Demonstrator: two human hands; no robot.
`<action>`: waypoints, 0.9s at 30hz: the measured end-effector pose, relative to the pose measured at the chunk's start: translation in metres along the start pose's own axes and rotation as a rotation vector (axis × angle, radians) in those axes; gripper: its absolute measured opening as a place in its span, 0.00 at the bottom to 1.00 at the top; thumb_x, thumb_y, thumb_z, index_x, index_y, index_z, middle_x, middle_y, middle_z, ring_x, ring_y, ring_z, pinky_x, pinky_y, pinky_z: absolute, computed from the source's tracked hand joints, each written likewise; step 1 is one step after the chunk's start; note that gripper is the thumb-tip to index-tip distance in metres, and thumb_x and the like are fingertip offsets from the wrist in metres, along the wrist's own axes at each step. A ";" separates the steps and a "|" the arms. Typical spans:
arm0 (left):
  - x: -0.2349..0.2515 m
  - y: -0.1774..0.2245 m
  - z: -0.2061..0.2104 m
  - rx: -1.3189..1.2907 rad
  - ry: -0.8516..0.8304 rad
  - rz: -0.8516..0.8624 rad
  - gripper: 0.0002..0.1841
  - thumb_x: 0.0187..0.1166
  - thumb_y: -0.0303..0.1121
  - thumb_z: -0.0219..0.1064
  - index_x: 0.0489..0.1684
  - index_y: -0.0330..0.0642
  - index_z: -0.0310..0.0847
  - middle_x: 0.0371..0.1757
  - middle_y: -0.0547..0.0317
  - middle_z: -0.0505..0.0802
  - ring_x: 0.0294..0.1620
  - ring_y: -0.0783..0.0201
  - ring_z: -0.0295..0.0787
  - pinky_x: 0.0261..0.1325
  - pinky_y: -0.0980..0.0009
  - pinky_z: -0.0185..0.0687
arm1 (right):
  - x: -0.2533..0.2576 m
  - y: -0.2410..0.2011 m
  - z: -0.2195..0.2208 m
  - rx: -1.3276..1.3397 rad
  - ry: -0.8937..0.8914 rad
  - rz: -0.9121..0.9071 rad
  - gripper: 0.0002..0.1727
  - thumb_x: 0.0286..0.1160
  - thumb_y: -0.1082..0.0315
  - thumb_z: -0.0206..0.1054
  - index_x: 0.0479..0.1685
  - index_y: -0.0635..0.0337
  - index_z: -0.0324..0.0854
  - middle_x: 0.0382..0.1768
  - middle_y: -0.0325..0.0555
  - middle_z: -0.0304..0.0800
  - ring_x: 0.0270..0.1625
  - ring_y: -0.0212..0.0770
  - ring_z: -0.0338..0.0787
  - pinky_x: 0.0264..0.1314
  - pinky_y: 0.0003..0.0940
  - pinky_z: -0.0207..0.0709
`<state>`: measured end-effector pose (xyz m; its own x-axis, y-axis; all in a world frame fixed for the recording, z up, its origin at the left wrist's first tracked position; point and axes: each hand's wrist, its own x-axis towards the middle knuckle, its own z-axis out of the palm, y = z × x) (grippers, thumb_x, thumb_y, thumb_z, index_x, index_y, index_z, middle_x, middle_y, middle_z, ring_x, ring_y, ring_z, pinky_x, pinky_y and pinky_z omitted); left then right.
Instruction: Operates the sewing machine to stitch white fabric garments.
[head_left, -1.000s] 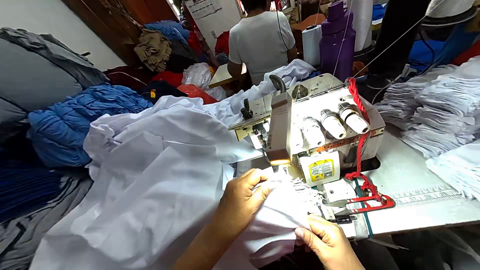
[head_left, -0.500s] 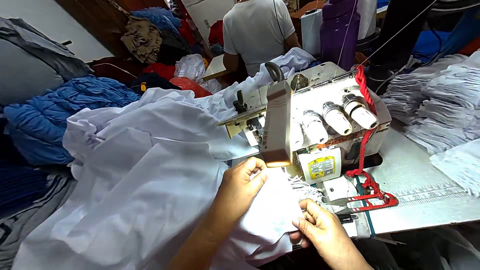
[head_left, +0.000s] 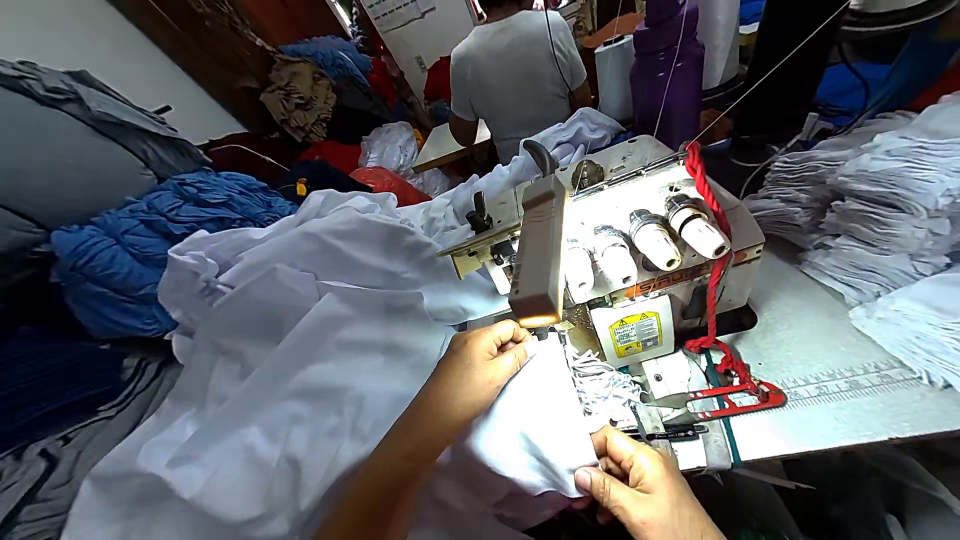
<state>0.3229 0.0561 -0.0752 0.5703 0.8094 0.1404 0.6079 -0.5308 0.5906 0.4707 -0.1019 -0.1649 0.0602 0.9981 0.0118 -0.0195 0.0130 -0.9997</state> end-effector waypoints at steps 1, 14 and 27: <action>0.000 0.000 0.002 0.012 0.019 0.030 0.07 0.78 0.31 0.70 0.28 0.47 0.87 0.20 0.73 0.84 0.22 0.81 0.76 0.28 0.82 0.70 | -0.001 0.001 0.001 0.001 -0.007 -0.006 0.09 0.79 0.68 0.66 0.46 0.67 0.83 0.29 0.41 0.91 0.31 0.28 0.90 0.38 0.25 0.84; -0.011 0.004 -0.003 0.044 -0.013 -0.030 0.08 0.73 0.26 0.71 0.24 0.48 0.84 0.14 0.74 0.75 0.15 0.82 0.66 0.22 0.83 0.59 | -0.022 0.006 0.014 0.043 -0.019 -0.038 0.09 0.80 0.71 0.65 0.45 0.71 0.84 0.32 0.47 0.94 0.34 0.31 0.93 0.43 0.28 0.85; -0.029 0.012 0.036 0.764 0.393 0.470 0.10 0.72 0.27 0.65 0.37 0.41 0.95 0.36 0.49 0.92 0.39 0.48 0.91 0.37 0.53 0.80 | -0.012 0.005 0.011 0.026 0.010 -0.062 0.08 0.79 0.71 0.66 0.43 0.70 0.84 0.30 0.45 0.92 0.32 0.27 0.90 0.40 0.23 0.83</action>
<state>0.3329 0.0170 -0.1007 0.7051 0.4267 0.5663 0.6392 -0.7282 -0.2473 0.4584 -0.1134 -0.1694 0.0716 0.9947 0.0734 -0.0417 0.0765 -0.9962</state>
